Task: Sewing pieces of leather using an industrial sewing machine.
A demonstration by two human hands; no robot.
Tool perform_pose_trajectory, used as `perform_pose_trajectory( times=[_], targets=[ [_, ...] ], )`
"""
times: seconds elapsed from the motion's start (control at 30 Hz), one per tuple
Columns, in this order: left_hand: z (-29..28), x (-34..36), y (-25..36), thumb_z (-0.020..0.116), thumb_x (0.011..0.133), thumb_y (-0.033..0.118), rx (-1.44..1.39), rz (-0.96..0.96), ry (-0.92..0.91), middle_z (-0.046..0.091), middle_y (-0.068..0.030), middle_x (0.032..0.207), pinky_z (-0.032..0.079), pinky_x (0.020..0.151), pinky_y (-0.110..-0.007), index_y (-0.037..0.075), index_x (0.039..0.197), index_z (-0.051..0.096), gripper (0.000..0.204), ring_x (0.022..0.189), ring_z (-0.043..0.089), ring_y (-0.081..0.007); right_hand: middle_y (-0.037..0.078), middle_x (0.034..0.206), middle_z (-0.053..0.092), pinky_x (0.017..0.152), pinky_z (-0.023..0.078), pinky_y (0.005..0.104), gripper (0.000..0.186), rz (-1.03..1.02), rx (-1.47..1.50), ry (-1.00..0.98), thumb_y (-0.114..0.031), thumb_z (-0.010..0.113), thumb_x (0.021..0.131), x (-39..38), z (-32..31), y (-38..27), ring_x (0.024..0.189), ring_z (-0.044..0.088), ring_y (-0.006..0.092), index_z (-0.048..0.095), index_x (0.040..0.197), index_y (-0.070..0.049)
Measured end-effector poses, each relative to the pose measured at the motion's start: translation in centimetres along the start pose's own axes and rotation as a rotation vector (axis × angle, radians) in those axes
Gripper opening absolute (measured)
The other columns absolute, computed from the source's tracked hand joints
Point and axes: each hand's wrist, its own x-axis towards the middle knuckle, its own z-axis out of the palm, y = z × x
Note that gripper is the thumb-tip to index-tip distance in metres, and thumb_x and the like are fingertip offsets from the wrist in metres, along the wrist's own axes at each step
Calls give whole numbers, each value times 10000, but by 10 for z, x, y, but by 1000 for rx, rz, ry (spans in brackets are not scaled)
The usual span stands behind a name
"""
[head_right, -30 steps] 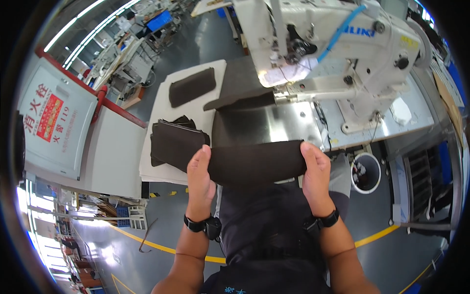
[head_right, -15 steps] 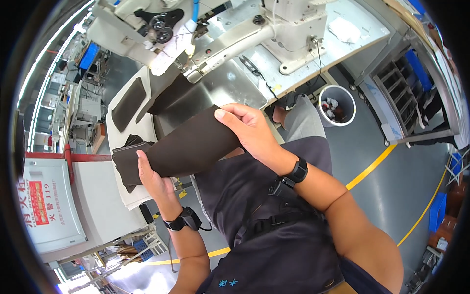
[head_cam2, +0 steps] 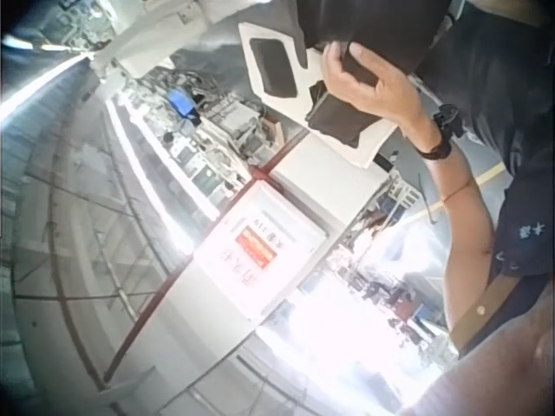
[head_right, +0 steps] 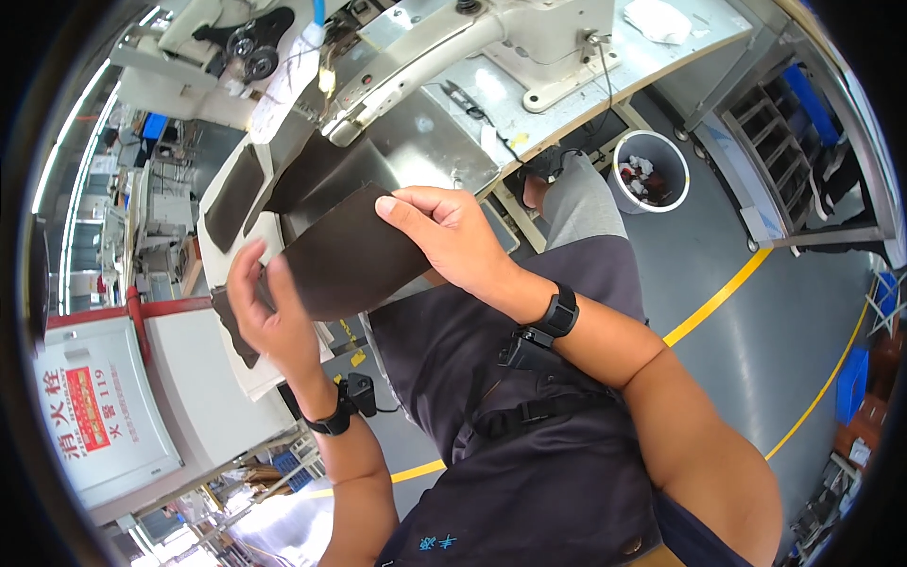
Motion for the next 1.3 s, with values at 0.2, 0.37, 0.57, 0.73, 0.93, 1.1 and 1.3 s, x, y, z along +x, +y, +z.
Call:
perform_pose_trajectory(
  times=[0.2, 0.37, 0.57, 0.73, 0.93, 1.1, 1.3],
  targets=[
    [42, 31, 15, 716, 937, 127, -70, 271, -268, 699, -88, 921, 481, 877, -393, 53, 1023, 704, 115, 889, 662, -274, -53, 903, 665, 703, 471, 192, 259, -11, 38, -14, -206, 642, 1046, 4, 15, -5, 826, 545, 0, 728, 1050, 38],
    [45, 38, 16, 747, 913, 102, -174, 143, -285, 663, -85, 811, 501, 729, -345, 35, 937, 699, 86, 739, 641, -241, -83, 852, 612, 665, 438, 187, 237, 97, 21, 5, -198, 637, 1049, 6, 23, -17, 786, 498, -9, 730, 1038, 20],
    [46, 63, 0, 749, 912, 90, -179, 190, -311, 657, -84, 793, 492, 675, -315, 21, 914, 690, 91, 699, 617, -210, -100, 738, 476, 576, 345, 226, 308, -79, -170, -65, -218, 633, 1049, 26, 17, 9, 708, 380, -1, 606, 824, -10],
    [61, 82, -27, 728, 919, 103, -221, 114, -358, 692, -92, 846, 507, 732, -318, 22, 933, 697, 87, 760, 654, -221, -96, 693, 415, 555, 313, 243, 376, -152, -200, 30, -232, 622, 1046, 57, 26, 19, 684, 354, 10, 527, 755, -14],
    [66, 97, -40, 697, 968, 123, -131, 31, -420, 719, -22, 927, 480, 836, -249, -14, 1023, 709, 147, 887, 608, -81, -90, 680, 446, 545, 320, 243, 361, -125, -186, 51, -237, 629, 1035, 78, 29, 21, 666, 364, 12, 579, 776, 9],
    [76, 104, -42, 698, 953, 113, -198, -96, -459, 715, -14, 919, 472, 821, -242, -21, 1001, 717, 143, 871, 597, -74, -91, 665, 465, 525, 325, 248, 343, -148, -199, 65, -229, 637, 1030, 93, 28, 31, 643, 374, 11, 617, 796, 21],
    [83, 112, -50, 690, 942, 113, -201, -170, -521, 696, 1, 881, 468, 802, -239, -21, 972, 719, 140, 845, 582, -70, -89, 652, 466, 512, 317, 253, 320, -158, -171, 137, -196, 643, 1022, 98, 33, 33, 625, 371, 11, 615, 787, 18]
  ],
)
